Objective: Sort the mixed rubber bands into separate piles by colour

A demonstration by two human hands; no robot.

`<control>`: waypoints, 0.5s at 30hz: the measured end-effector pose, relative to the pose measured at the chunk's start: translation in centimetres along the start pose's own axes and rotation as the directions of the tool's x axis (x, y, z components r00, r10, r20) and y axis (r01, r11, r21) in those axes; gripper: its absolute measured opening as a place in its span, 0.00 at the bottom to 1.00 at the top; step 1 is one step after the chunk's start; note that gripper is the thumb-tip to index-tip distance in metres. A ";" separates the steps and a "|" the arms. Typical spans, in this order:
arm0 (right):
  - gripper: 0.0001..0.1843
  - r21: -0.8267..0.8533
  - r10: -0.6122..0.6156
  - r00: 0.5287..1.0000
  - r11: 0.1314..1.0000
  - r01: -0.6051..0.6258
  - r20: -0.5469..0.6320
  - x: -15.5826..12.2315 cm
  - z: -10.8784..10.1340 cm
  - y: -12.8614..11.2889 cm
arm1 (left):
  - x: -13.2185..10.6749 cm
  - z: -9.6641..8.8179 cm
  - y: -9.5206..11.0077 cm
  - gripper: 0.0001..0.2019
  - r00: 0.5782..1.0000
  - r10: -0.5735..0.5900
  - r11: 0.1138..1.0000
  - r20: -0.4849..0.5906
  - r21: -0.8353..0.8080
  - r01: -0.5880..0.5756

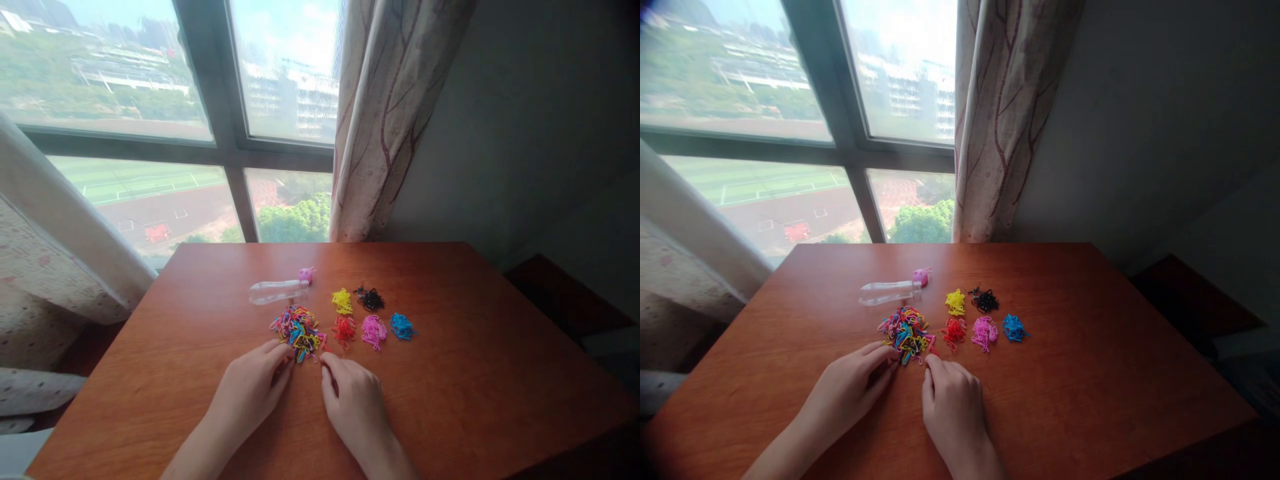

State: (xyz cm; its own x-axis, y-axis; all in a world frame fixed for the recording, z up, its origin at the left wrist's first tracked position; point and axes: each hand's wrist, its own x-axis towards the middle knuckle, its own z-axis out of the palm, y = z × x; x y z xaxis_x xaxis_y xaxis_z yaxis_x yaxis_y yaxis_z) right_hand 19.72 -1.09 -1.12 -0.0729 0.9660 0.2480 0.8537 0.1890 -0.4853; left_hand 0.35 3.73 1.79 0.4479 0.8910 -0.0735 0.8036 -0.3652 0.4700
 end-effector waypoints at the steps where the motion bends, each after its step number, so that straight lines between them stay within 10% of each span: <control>1: 0.13 -0.003 0.003 1.000 1.000 -0.003 -0.013 0.0 -0.1 0.2 | 0.0 0.0 0.0 0.11 1.000 0.001 1.000 0.003 -0.005 -0.001; 15: 0.03 -0.275 0.154 0.985 0.953 -0.128 0.074 3.7 -1.9 -1.4 | 0.0 -0.1 0.2 0.11 1.000 0.023 0.999 0.008 -0.042 -0.023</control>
State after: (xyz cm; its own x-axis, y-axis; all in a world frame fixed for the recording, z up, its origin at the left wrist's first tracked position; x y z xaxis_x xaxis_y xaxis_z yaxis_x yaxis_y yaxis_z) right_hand 19.20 1.92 2.04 0.0216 0.9940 0.1076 0.9645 0.0076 -0.2640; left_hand 0.48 3.70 2.00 0.4695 0.8802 -0.0695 0.7758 -0.3737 0.5084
